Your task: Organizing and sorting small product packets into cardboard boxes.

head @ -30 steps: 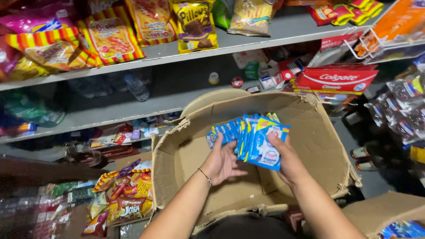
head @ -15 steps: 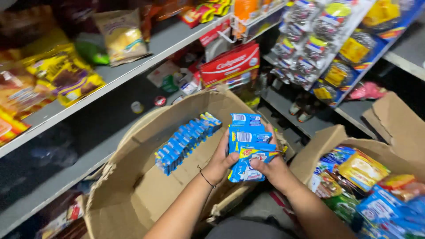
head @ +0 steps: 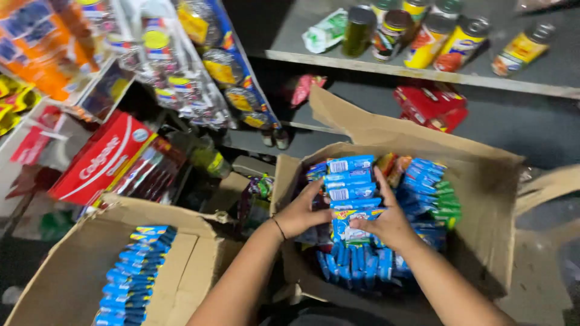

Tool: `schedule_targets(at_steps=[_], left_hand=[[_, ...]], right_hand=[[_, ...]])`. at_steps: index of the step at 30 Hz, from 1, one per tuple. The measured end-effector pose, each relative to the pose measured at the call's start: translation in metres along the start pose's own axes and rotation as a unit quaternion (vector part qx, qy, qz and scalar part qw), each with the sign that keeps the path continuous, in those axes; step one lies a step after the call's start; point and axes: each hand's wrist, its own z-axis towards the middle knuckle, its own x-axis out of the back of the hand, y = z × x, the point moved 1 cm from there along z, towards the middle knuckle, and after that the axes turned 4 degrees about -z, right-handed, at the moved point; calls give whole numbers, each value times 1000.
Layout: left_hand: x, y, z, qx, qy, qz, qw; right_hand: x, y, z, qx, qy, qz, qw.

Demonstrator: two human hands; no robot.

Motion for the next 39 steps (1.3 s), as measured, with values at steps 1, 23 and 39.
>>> schedule_targets(at_steps=[1, 23, 39], left_hand=[[-10, -2, 20, 3, -16, -3, 1000], [-113, -142, 129, 148, 73, 61, 984], [71, 14, -153, -20, 350, -75, 934]], right_hand=[[16, 7, 3, -5, 16, 4, 1000], [104, 102, 66, -7, 253, -436, 864], [-224, 25, 69, 171, -196, -99, 961]])
